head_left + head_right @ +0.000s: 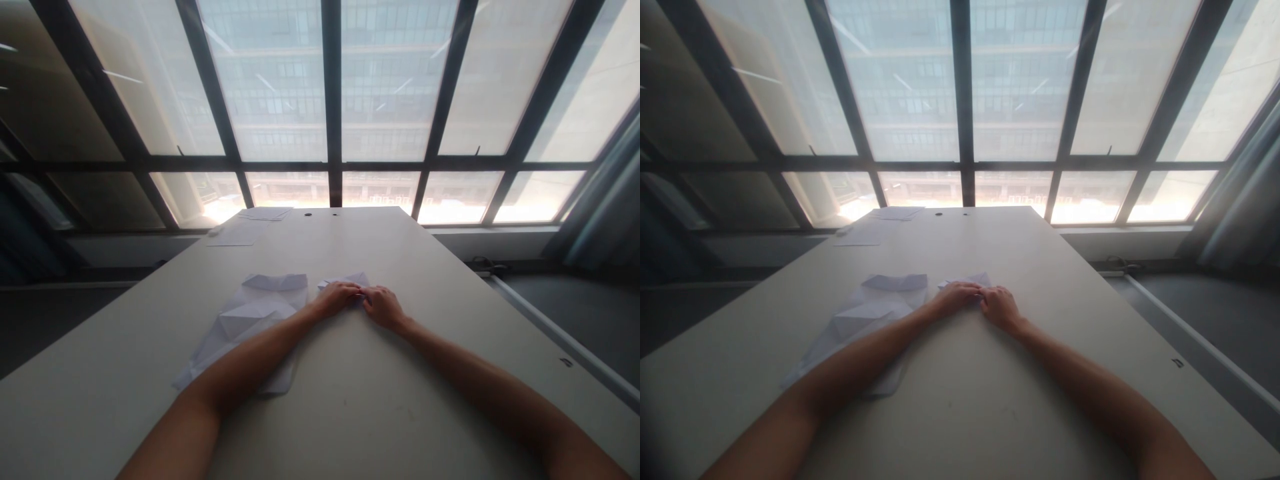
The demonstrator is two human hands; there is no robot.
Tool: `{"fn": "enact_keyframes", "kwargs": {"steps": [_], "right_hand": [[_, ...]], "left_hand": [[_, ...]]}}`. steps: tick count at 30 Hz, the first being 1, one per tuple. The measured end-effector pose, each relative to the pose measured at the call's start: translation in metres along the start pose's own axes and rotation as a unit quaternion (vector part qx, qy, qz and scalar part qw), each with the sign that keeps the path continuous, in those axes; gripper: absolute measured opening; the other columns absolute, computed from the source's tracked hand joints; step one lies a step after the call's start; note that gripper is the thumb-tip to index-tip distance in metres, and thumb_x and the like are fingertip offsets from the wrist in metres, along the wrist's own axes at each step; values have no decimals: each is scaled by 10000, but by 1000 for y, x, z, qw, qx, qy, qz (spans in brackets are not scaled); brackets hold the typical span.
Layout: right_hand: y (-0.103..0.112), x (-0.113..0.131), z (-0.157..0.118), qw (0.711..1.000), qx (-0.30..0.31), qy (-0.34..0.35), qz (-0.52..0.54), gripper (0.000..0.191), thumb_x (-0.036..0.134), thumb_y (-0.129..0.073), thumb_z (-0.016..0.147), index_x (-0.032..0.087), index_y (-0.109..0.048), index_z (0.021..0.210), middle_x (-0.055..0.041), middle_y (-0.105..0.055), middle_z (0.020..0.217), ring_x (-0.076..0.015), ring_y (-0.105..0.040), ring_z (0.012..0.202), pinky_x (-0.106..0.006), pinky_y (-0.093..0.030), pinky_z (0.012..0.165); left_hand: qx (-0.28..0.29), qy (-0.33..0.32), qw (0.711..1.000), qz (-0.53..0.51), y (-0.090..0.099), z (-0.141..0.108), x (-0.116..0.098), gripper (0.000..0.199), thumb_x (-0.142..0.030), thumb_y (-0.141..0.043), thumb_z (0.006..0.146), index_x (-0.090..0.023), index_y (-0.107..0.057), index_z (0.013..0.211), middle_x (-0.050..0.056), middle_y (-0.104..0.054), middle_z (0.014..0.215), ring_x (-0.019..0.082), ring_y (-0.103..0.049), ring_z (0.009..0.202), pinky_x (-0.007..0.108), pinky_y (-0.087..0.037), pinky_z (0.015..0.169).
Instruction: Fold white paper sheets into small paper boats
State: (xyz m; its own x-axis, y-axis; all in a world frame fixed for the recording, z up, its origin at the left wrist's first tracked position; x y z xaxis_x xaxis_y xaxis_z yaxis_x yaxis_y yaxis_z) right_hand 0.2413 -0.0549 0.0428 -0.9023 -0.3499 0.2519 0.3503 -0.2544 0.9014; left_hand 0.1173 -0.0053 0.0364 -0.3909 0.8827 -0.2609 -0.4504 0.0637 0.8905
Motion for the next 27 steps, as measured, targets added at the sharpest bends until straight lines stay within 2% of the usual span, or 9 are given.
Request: {"fn": "enact_keyframes", "kwargs": {"steps": [5, 8, 12, 19, 23, 25, 27], "right_hand": [[-3, -14, 2, 997, 3, -74, -14, 294, 243, -445, 976, 220, -737, 993, -85, -755, 1017, -202, -683, 952, -269, -442, 844], [-2, -23, 3, 994, -3, -111, -10, 291, 258, -443, 986, 228, -730, 1020, -80, -752, 1036, -197, -683, 963, -260, -437, 827], [-2, -31, 3, 989, -12, -145, 0, 293, 274, -444, 993, 242, -711, 1108, -77, -748, 1078, -196, -683, 989, -259, -440, 834], [-6, -40, 6, 989, -33, -141, 19, 303, 243, -481, 968, 242, -666, 1207, -64, -731, 1128, -203, -664, 1048, -276, -452, 888], [-6, -43, 7, 992, -38, -121, 14, 333, 200, -496, 940, 224, -653, 1233, -74, -706, 1166, -215, -631, 1095, -293, -453, 924], [-5, -42, 6, 994, -39, -102, 9, 354, 174, -508, 925, 217, -652, 1245, -85, -682, 1205, -217, -597, 1136, -298, -437, 964], [-3, -40, 6, 996, -43, -83, -3, 350, 157, -528, 910, 210, -671, 1225, -97, -654, 1242, -224, -561, 1166, -316, -414, 1000]], "left_hand": [[-12, 84, 992, 93, 4, -1, 9, 277, -334, -483, 1018, -260, -704, 1169, 48, -732, 1135, 211, -698, 993, 312, -508, 899], [-32, 129, 983, 127, 10, -3, 12, 277, -369, -484, 1019, -242, -706, 1124, 59, -747, 1061, 211, -708, 931, 309, -509, 868], [-52, 154, 977, 141, 18, -4, 12, 288, -374, -455, 1031, -245, -680, 1157, 61, -747, 1054, 207, -707, 924, 306, -504, 858], [-54, 186, 968, 162, 18, -6, 17, 299, -223, -470, 994, -230, -631, 1245, 70, -718, 1076, 221, -675, 976, 341, -484, 914], [-46, 191, 971, 137, 11, -8, 25, 302, -184, -468, 969, -229, -668, 1192, 89, -686, 1163, 245, -647, 1055, 396, -464, 980], [-53, 215, 966, 132, 10, -11, 30, 311, -176, -477, 956, -231, -673, 1191, 105, -643, 1274, 269, -611, 1143, 456, -425, 1043], [-69, 235, 959, 145, 11, -13, 33, 330, -166, -495, 939, -237, -664, 1214, 118, -574, 1386, 311, -528, 1270, 560, -330, 1114]]}}
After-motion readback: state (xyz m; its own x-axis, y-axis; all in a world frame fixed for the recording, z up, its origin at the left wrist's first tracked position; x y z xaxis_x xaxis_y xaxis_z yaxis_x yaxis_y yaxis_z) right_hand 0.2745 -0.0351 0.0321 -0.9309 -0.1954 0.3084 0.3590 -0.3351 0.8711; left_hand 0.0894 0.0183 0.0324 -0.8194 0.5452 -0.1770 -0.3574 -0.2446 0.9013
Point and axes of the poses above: each hand's wrist, its own z-axis towards the middle knuckle, its own y-axis out of the back of the hand, x = y × z, the point moved 6 cm from there along z, towards the middle knuckle
